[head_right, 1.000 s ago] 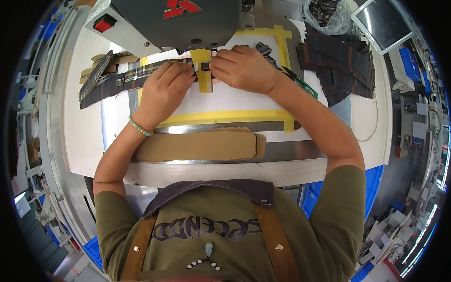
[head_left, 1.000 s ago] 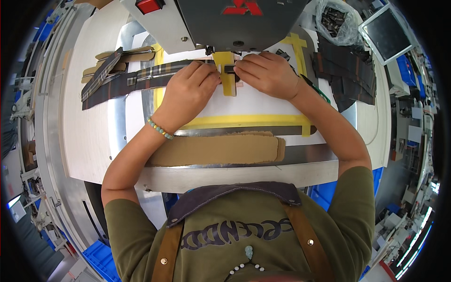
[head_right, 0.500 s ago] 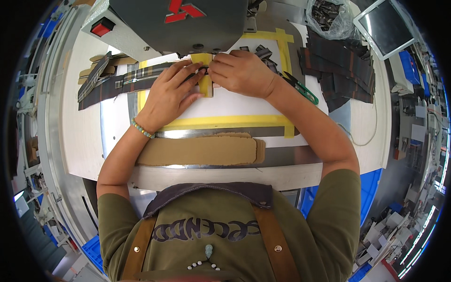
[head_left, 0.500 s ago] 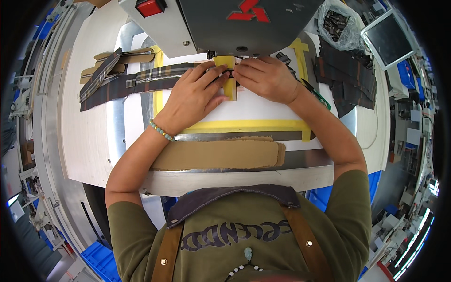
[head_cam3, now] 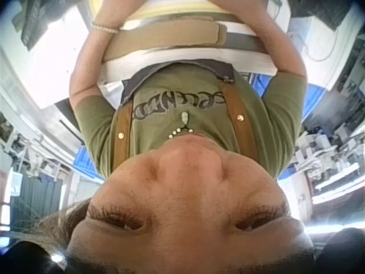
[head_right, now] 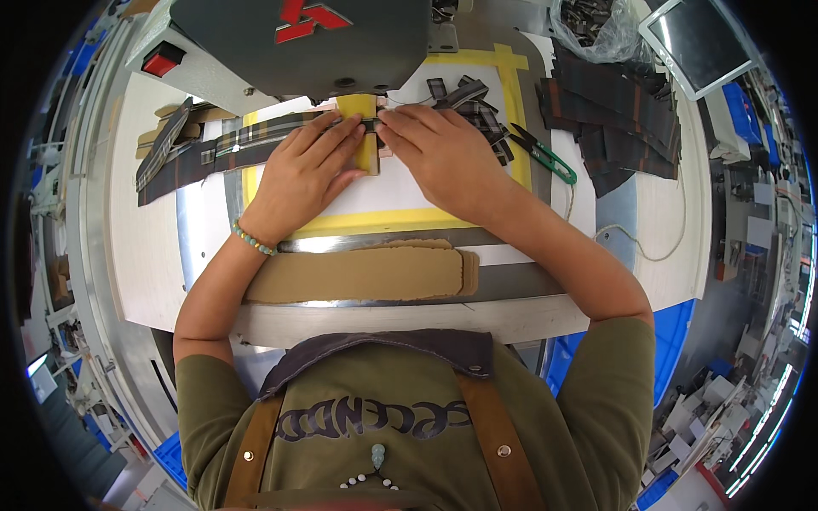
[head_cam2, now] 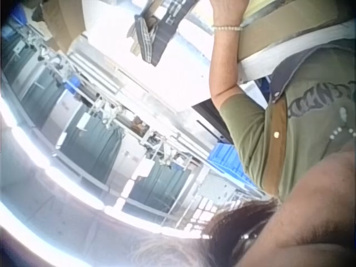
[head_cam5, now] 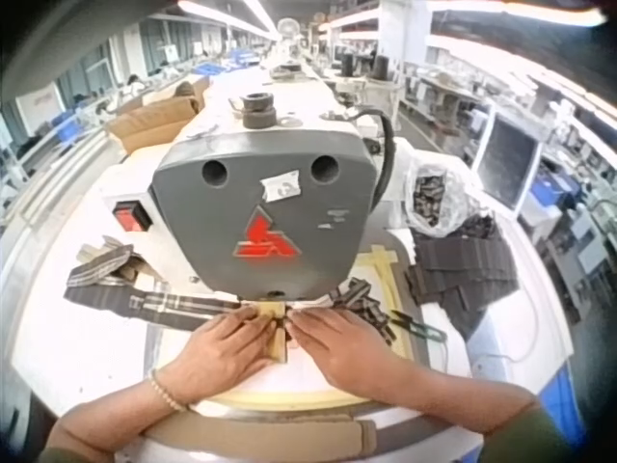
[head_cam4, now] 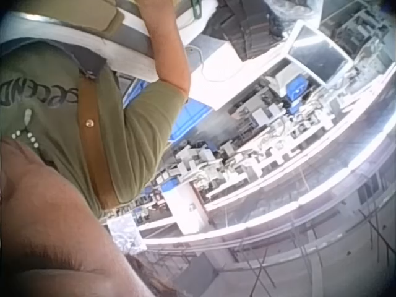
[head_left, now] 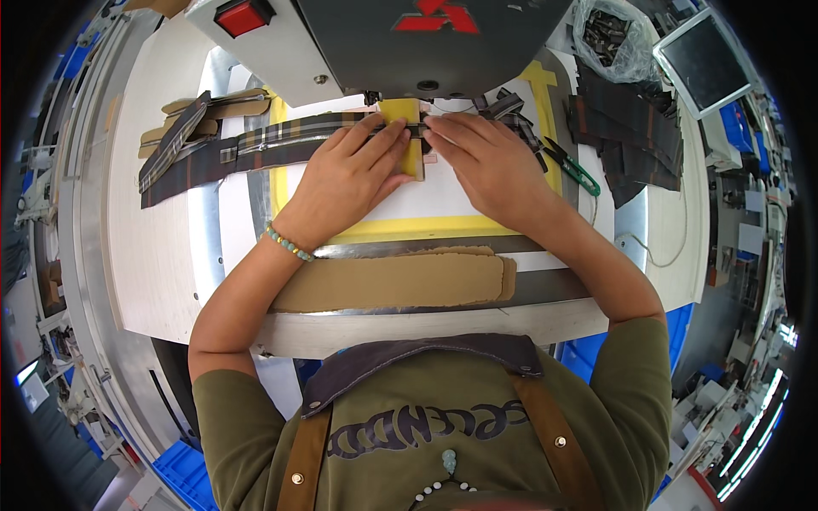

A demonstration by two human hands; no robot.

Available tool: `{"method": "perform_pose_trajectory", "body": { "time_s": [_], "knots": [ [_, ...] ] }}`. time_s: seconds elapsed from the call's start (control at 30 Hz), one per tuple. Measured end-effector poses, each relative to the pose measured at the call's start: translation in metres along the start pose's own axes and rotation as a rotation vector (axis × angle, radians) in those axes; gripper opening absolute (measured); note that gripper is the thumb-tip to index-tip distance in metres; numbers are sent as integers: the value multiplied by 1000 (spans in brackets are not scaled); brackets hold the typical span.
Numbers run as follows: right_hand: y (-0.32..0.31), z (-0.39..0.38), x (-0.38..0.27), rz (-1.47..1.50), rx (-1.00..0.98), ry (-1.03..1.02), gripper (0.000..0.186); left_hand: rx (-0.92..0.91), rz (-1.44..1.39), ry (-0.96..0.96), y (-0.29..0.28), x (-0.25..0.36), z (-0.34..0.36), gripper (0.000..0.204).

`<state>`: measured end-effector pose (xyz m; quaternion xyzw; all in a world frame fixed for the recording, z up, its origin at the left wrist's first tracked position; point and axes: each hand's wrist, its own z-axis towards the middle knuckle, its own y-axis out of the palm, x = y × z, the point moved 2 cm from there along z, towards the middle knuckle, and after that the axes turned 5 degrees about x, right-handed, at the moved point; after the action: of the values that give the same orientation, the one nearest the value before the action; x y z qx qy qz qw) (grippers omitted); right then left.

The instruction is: Operating an industrial sewing machine to assemble components of leather goods.

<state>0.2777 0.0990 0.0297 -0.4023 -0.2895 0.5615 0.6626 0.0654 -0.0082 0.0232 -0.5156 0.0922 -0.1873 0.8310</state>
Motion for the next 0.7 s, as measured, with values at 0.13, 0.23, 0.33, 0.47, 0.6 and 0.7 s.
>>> {"method": "perform_pose_trajectory", "body": {
  "time_s": [0.13,0.23,0.33,0.47,0.6,0.7],
  "knots": [
    [13,-6,-5,46,16,3,38,-2,13,-8,0,-1,0,59],
    [15,-6,-4,34,6,6,37,0,-16,-33,-1,-1,0,59],
    [17,-8,-5,78,-7,44,37,13,-72,-59,-4,-2,2,59],
    [16,-7,-4,122,7,67,38,31,-147,-87,-6,-2,4,57],
    [16,-7,-6,108,4,77,39,39,-151,-87,-4,-1,4,57],
    [16,-6,-6,122,10,85,39,27,-139,-98,-4,-1,4,57]
  ]
}}
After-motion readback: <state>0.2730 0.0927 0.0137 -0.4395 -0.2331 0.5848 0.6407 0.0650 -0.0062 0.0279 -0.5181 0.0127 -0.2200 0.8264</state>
